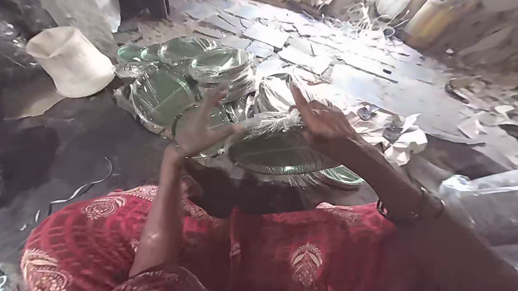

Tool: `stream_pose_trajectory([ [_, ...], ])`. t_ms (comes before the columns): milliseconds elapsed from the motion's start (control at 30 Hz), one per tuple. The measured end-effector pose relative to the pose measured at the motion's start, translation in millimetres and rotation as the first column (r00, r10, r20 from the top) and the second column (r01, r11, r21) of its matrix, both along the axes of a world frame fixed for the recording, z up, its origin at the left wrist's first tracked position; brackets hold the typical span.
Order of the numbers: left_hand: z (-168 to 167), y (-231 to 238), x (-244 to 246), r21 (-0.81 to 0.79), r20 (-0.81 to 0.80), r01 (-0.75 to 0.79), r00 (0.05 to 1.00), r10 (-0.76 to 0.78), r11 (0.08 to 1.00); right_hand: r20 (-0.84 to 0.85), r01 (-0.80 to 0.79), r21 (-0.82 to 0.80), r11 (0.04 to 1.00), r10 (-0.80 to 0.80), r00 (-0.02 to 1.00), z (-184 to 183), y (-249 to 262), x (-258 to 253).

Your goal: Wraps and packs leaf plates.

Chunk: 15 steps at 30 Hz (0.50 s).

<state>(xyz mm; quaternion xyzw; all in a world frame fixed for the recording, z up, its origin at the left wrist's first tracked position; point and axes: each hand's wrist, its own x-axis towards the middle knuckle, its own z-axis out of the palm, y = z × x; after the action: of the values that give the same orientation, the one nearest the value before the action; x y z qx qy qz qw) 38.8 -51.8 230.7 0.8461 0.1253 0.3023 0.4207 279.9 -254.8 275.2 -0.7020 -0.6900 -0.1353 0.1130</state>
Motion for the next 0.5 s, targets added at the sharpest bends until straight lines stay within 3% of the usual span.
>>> stream_pose_trajectory([
  [67,-9,-33,18,0.168,-0.061,-0.007,0.998,0.017,0.986,0.011,-0.026,-0.015,1.0,0.026,1.0,1,0,-10],
  [167,-27,-51,45,0.237,-0.019,-0.049,0.998,0.055,0.97,0.033,-0.107,0.026,0.994,0.106,0.994,6,0,-27],
  [300,-38,-39,43,0.151,0.126,-0.091,0.989,0.073,0.984,-0.086,-0.083,-0.024,0.996,0.08,0.993,11,-3,-30],
  [400,-45,-15,40,0.028,0.218,-0.114,0.97,0.105,0.993,-0.229,0.104,-0.197,0.975,-0.149,0.962,18,-6,-17],
  [500,-46,-5,32,-0.12,0.314,-0.056,0.945,0.092,0.991,-0.446,0.123,-0.27,0.955,-0.237,0.863,16,-4,0],
])
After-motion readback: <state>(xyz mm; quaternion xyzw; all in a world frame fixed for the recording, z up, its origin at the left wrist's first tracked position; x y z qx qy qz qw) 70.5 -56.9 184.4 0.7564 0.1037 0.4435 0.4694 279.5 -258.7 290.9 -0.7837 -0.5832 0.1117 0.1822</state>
